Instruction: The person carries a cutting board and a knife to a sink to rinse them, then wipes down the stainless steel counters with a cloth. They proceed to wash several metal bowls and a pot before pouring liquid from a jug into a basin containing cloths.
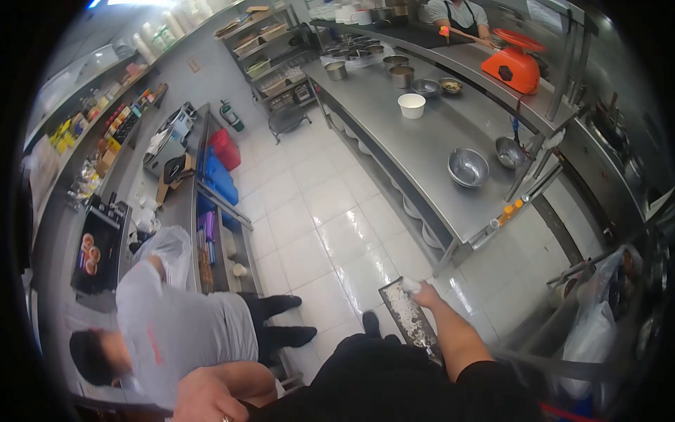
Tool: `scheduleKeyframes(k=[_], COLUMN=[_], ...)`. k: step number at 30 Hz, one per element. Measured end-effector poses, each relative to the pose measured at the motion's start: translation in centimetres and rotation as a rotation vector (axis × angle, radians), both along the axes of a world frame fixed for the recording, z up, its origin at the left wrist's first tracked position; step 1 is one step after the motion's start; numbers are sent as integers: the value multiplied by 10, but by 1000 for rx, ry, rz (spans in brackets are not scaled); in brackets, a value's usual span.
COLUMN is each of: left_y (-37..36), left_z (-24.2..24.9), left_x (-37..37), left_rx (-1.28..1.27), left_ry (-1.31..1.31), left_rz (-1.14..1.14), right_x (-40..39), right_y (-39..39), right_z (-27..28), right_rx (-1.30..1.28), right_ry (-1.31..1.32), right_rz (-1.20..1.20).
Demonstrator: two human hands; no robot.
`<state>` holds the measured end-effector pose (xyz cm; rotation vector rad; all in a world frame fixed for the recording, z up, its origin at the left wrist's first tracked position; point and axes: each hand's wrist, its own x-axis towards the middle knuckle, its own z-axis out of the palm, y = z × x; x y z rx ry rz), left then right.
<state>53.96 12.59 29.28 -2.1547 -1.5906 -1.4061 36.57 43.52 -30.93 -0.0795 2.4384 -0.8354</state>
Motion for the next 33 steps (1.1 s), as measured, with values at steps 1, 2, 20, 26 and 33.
scheduleKeyframes(k=[1, 2, 20, 26, 33], left_y=[-8, -16, -114, -102, -84], left_z=[-4, -8, -35, -27, -14], left_x=[-17, -35, -401, -558, -688], left_rx=[24, 50, 754, 148, 427], left_ry=[47, 91, 202, -26, 142], left_rz=[26, 52, 9, -325, -201], right_x=[-27, -51, 93, 49, -91], right_y=[-21, -38, 125, 42, 3], right_z=[5, 8, -20, -34, -52], right_rx=[-34, -65, 207, -25, -273], right_ry=[64, 126, -614, -739, -689], right_rz=[19, 38, -1115, -781, -633])
